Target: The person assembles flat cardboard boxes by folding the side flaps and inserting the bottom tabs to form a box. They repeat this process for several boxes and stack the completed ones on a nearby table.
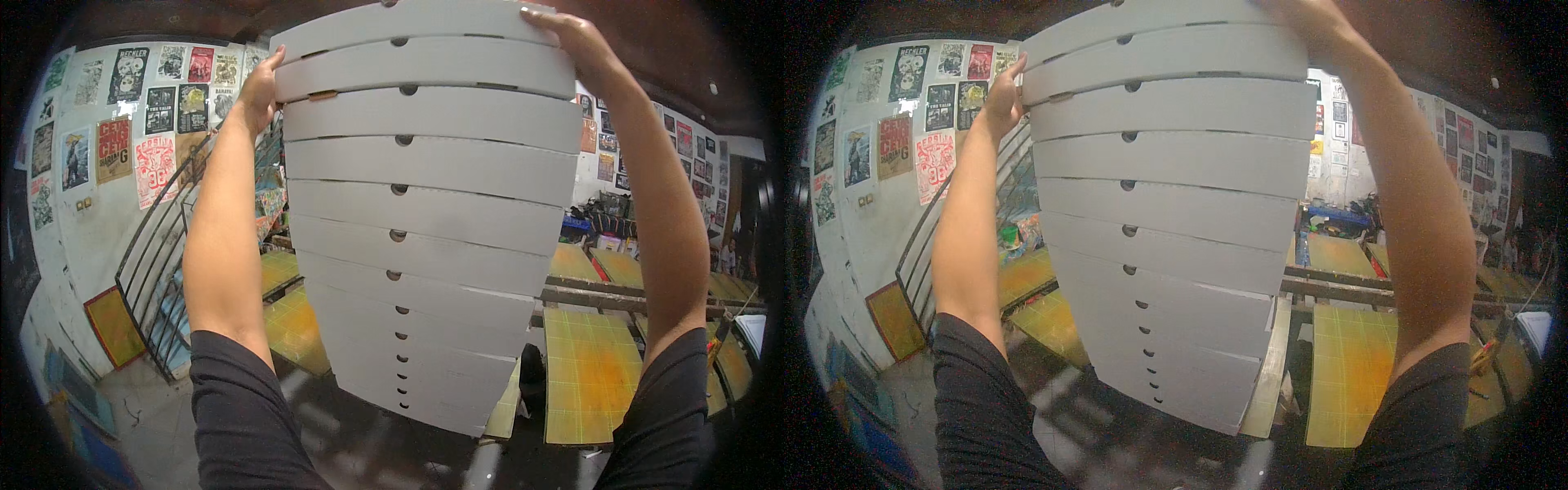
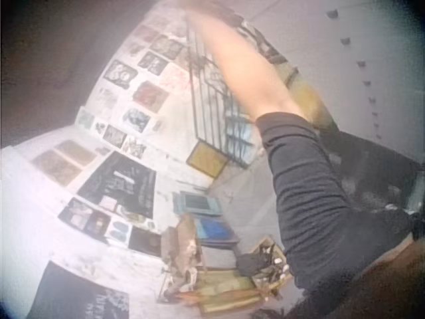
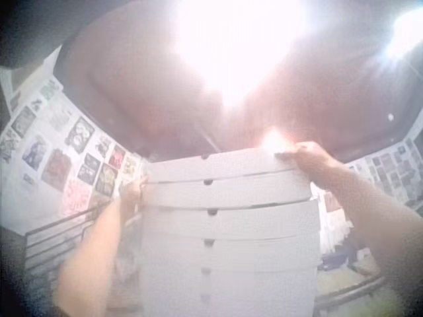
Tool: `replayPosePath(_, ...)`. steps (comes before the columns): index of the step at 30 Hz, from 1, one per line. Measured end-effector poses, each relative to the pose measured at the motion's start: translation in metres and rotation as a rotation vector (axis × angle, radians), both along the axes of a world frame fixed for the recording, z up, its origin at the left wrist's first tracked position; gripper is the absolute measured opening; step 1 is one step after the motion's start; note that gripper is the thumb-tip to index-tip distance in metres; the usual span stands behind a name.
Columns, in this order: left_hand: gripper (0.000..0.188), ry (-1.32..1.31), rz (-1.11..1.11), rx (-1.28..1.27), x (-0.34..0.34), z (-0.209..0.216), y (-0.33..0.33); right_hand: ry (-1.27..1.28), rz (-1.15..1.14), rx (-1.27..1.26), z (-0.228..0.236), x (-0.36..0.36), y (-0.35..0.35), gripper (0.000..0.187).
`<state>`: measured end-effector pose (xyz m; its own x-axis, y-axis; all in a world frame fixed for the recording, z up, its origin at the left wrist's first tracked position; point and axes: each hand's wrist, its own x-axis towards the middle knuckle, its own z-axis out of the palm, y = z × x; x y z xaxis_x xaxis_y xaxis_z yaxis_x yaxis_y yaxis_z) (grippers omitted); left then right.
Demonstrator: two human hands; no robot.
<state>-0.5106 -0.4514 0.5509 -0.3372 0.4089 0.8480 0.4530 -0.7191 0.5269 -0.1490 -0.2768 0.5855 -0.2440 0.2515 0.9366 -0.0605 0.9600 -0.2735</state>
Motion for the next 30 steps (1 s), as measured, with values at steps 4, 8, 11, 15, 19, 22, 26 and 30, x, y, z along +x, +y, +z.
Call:
replayPosePath(4,0.064,0.055,0.008,-0.044,-0.013,0.003,0.005,0.016,0.099,-0.035,-0.01,0.011,-0.047,0.049)
replayPosePath(8,0.08,-0.062,0.263,-0.096,-0.008,-0.001,0.017,0.092,-0.145,-0.053,-0.029,0.003,-0.07,0.05)
replayPosePath(11,0.088,-0.143,0.355,-0.083,-0.044,0.002,0.023,0.119,-0.055,-0.11,-0.034,0.007,-0.069,0.053)
replayPosePath(15,0.085,0.086,0.815,0.171,-0.008,-0.08,0.046,0.275,-0.058,0.024,-0.073,0.039,-0.038,0.052)
replayPosePath(19,0.069,0.446,0.961,0.08,0.047,-0.263,0.066,0.381,-0.352,0.346,-0.191,0.106,0.009,0.052)
replayPosePath(22,0.067,0.481,0.957,-0.091,0.086,-0.411,0.051,0.611,-0.024,-0.197,-0.313,0.143,-0.012,0.043)
replayPosePath(26,0.077,0.226,0.86,-0.578,0.174,-0.59,0.037,0.388,-0.407,-0.61,-0.519,0.279,-0.053,0.043)
replayPosePath(30,0.078,-0.071,0.673,-1.43,0.285,-0.743,-0.005,0.018,-0.875,-1.291,-0.675,0.404,-0.191,0.051)
